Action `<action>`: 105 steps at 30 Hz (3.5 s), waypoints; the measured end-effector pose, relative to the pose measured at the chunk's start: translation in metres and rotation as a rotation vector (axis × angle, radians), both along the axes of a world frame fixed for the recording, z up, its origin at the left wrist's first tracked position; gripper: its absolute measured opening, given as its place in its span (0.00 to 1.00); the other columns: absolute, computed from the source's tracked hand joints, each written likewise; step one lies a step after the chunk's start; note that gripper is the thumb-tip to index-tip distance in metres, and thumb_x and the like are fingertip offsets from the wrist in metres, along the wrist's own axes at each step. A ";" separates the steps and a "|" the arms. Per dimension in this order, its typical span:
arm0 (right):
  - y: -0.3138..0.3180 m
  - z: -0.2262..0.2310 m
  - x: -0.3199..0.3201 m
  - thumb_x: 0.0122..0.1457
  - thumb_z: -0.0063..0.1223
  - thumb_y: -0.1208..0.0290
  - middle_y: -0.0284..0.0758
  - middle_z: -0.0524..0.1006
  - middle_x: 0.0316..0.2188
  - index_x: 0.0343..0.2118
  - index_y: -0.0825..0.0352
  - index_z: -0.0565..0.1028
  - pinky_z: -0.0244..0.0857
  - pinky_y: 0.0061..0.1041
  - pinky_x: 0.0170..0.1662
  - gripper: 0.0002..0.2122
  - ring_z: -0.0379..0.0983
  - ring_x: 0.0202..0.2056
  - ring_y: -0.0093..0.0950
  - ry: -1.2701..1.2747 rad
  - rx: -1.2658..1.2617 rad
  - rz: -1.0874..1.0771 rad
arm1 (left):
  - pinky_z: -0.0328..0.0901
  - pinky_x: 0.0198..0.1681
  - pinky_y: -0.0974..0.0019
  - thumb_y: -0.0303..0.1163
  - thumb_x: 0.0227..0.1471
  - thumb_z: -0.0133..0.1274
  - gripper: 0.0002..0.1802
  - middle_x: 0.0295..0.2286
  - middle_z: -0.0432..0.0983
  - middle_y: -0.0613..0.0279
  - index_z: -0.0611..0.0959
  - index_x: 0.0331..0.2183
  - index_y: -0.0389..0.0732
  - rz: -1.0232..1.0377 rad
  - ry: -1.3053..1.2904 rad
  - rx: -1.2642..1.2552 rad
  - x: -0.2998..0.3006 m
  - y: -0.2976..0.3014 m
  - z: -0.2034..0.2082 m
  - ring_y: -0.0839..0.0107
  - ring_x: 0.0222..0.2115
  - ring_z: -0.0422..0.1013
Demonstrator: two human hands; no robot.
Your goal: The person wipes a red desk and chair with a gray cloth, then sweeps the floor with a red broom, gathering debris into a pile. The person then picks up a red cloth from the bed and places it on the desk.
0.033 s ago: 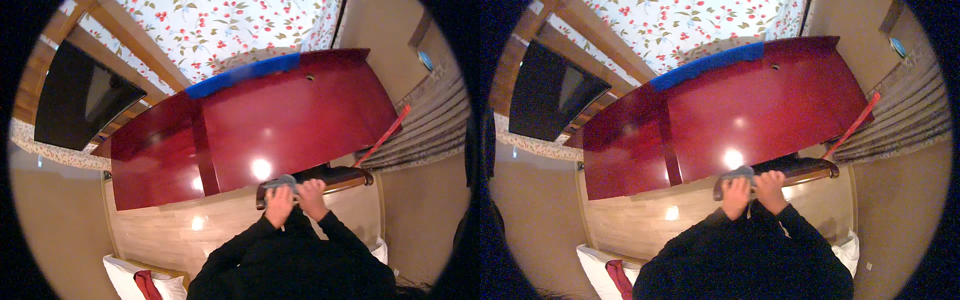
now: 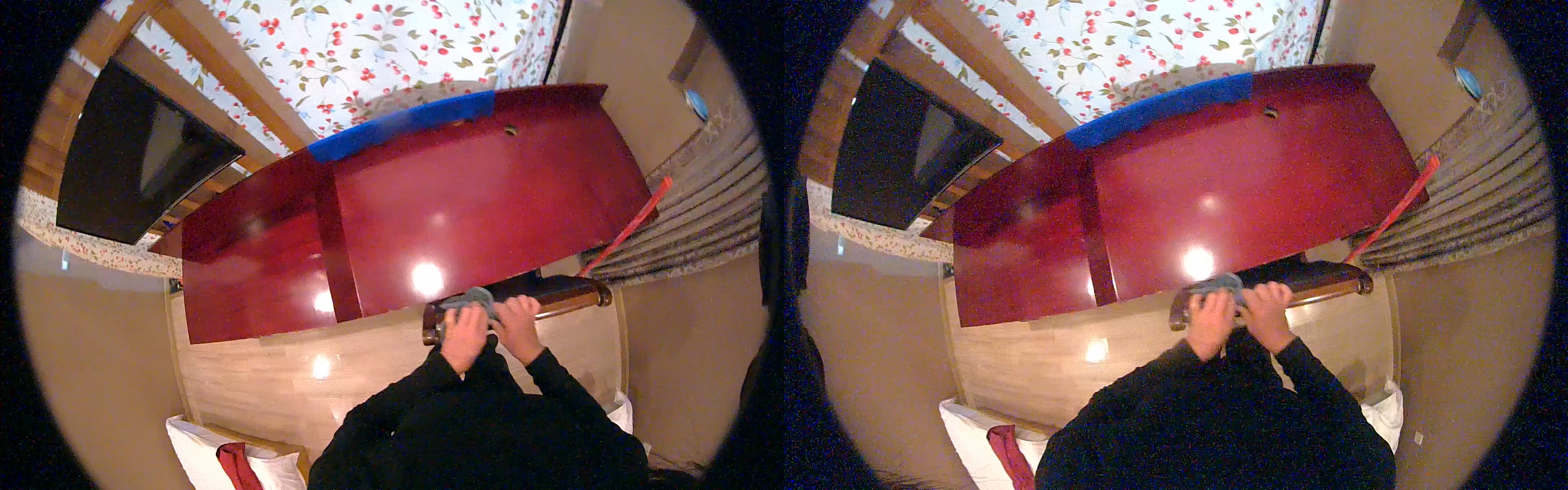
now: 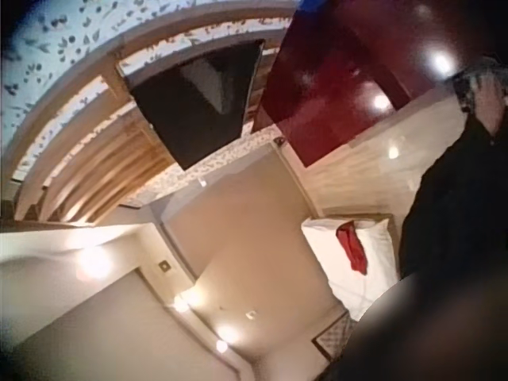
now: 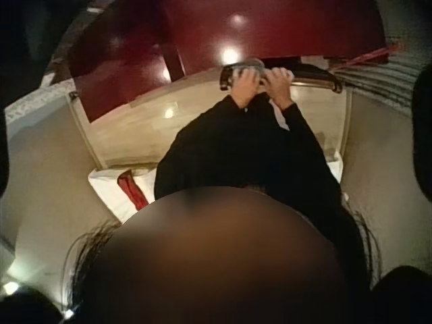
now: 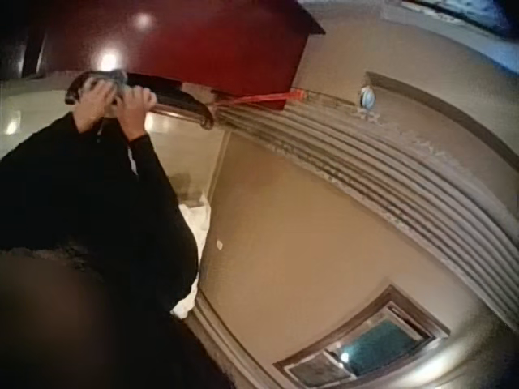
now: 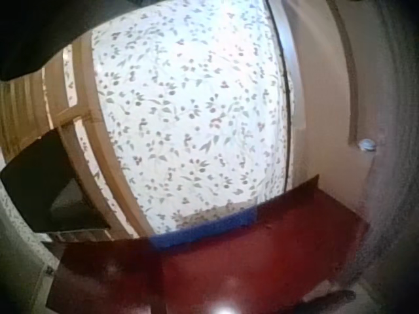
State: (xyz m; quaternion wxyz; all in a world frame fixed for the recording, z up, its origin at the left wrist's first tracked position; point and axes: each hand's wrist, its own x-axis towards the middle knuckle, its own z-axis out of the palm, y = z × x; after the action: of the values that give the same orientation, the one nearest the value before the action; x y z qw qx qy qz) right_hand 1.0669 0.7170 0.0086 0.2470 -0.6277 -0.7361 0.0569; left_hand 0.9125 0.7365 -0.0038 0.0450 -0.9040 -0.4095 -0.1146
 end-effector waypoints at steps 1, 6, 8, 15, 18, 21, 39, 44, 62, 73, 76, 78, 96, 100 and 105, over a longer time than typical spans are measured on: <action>-0.006 0.004 0.003 0.45 0.59 0.69 0.35 0.66 0.29 0.36 0.61 0.73 0.49 0.40 0.44 0.14 0.61 0.38 0.37 0.068 -0.024 -0.030 | 0.54 0.50 0.53 0.33 0.47 0.47 0.16 0.40 0.70 0.60 0.78 0.39 0.39 -0.024 -0.026 0.005 0.002 -0.001 0.000 0.67 0.41 0.65; -0.012 0.004 -0.028 0.39 0.59 0.72 0.39 0.66 0.47 0.38 0.62 0.71 0.52 0.44 0.49 0.18 0.60 0.47 0.43 0.107 -0.031 0.035 | 0.54 0.51 0.51 0.34 0.47 0.47 0.14 0.39 0.69 0.63 0.77 0.38 0.43 0.008 -0.040 0.055 -0.029 -0.003 0.003 0.70 0.40 0.65; -0.002 0.000 -0.048 0.42 0.59 0.70 0.40 0.67 0.47 0.39 0.66 0.69 0.50 0.43 0.50 0.19 0.61 0.48 0.42 0.087 -0.051 0.087 | 0.53 0.53 0.47 0.34 0.46 0.49 0.15 0.39 0.69 0.62 0.77 0.39 0.41 0.132 -0.077 -0.056 -0.047 -0.001 0.008 0.68 0.41 0.65; -0.005 0.001 -0.046 0.44 0.56 0.67 0.35 0.70 0.42 0.37 0.65 0.70 0.49 0.42 0.50 0.16 0.62 0.47 0.37 -0.001 -0.070 0.048 | 0.51 0.54 0.40 0.34 0.47 0.50 0.19 0.43 0.69 0.57 0.77 0.42 0.37 -0.047 -0.155 -0.174 -0.050 0.007 0.014 0.63 0.45 0.65; -0.022 0.006 -0.016 0.42 0.55 0.68 0.35 0.70 0.43 0.37 0.64 0.72 0.49 0.42 0.51 0.16 0.62 0.47 0.37 -0.035 -0.030 -0.116 | 0.50 0.55 0.41 0.33 0.49 0.47 0.20 0.46 0.69 0.56 0.77 0.44 0.37 -0.171 -0.110 -0.108 -0.025 0.003 0.008 0.63 0.47 0.65; -0.031 0.005 -0.001 0.42 0.54 0.68 0.36 0.71 0.43 0.38 0.65 0.72 0.51 0.43 0.51 0.17 0.62 0.48 0.38 -0.068 0.015 -0.246 | 0.50 0.56 0.41 0.32 0.50 0.47 0.20 0.45 0.70 0.57 0.77 0.46 0.38 -0.229 -0.096 -0.092 -0.003 0.002 0.005 0.64 0.47 0.65; -0.062 -0.007 0.121 0.45 0.50 0.66 0.35 0.71 0.46 0.37 0.63 0.73 0.49 0.40 0.55 0.15 0.64 0.50 0.33 -0.153 0.088 -0.253 | 0.50 0.54 0.41 0.30 0.46 0.49 0.10 0.39 0.74 0.55 0.79 0.32 0.37 -0.342 -0.142 0.074 0.132 -0.004 -0.006 0.62 0.39 0.68; -0.083 0.005 0.175 0.48 0.49 0.66 0.36 0.71 0.50 0.41 0.65 0.74 0.50 0.42 0.57 0.16 0.63 0.53 0.33 -0.228 0.058 -0.433 | 0.46 0.56 0.40 0.30 0.44 0.49 0.16 0.42 0.71 0.54 0.78 0.37 0.35 -0.401 -0.163 -0.002 0.212 -0.010 -0.011 0.60 0.44 0.66; -0.039 0.005 0.126 0.49 0.48 0.71 0.34 0.70 0.37 0.39 0.66 0.72 0.58 0.30 0.45 0.13 0.65 0.42 0.32 0.014 0.045 0.224 | 0.36 0.59 0.35 0.32 0.42 0.55 0.18 0.43 0.71 0.61 0.77 0.39 0.40 0.135 0.018 -0.067 0.082 -0.024 -0.001 0.62 0.47 0.64; -0.038 0.007 0.155 0.48 0.51 0.68 0.38 0.71 0.44 0.46 0.68 0.72 0.58 0.35 0.46 0.20 0.65 0.43 0.35 -0.159 -0.033 0.204 | 0.51 0.57 0.37 0.29 0.48 0.46 0.15 0.41 0.72 0.52 0.77 0.38 0.33 -0.067 -0.080 0.003 0.135 -0.020 -0.013 0.60 0.44 0.67; -0.048 0.011 0.172 0.46 0.57 0.65 0.38 0.69 0.46 0.47 0.69 0.71 0.56 0.38 0.47 0.23 0.64 0.45 0.38 -0.122 -0.097 0.064 | 0.51 0.58 0.40 0.31 0.49 0.44 0.19 0.42 0.71 0.48 0.77 0.41 0.31 -0.143 -0.057 -0.030 0.167 -0.019 -0.012 0.56 0.46 0.65; -0.050 0.010 0.169 0.47 0.56 0.65 0.37 0.69 0.46 0.47 0.69 0.71 0.55 0.39 0.48 0.23 0.62 0.45 0.38 -0.180 -0.092 -0.003 | 0.50 0.59 0.40 0.32 0.49 0.43 0.23 0.46 0.69 0.46 0.74 0.46 0.30 -0.140 0.035 -0.067 0.172 -0.019 -0.010 0.55 0.50 0.64; -0.019 -0.008 0.026 0.53 0.45 0.69 0.39 0.70 0.49 0.50 0.70 0.71 0.53 0.37 0.51 0.21 0.63 0.47 0.35 -0.148 -0.100 0.267 | 0.43 0.60 0.31 0.30 0.48 0.44 0.23 0.45 0.70 0.43 0.76 0.44 0.27 0.194 0.079 -0.046 0.024 -0.023 -0.009 0.49 0.53 0.62; -0.024 -0.005 0.034 0.53 0.45 0.68 0.37 0.71 0.45 0.49 0.70 0.70 0.56 0.37 0.49 0.21 0.64 0.44 0.34 -0.284 -0.064 0.174 | 0.44 0.59 0.30 0.31 0.48 0.45 0.23 0.45 0.70 0.44 0.76 0.45 0.28 0.166 0.102 -0.057 0.041 -0.024 -0.018 0.51 0.52 0.62; -0.005 -0.014 -0.017 0.49 0.45 0.67 0.36 0.71 0.38 0.40 0.67 0.73 0.59 0.34 0.42 0.16 0.66 0.40 0.33 -0.084 0.116 0.321 | 0.36 0.60 0.28 0.30 0.52 0.43 0.23 0.51 0.67 0.46 0.73 0.49 0.30 0.319 0.182 0.031 -0.013 -0.029 -0.012 0.54 0.59 0.56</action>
State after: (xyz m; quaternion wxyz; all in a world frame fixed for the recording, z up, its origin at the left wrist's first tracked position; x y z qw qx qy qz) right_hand 1.0498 0.7123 -0.0053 0.2394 -0.4884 -0.8387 0.0267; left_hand 0.8992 0.7072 -0.0162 0.1135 -0.8335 -0.5399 -0.0302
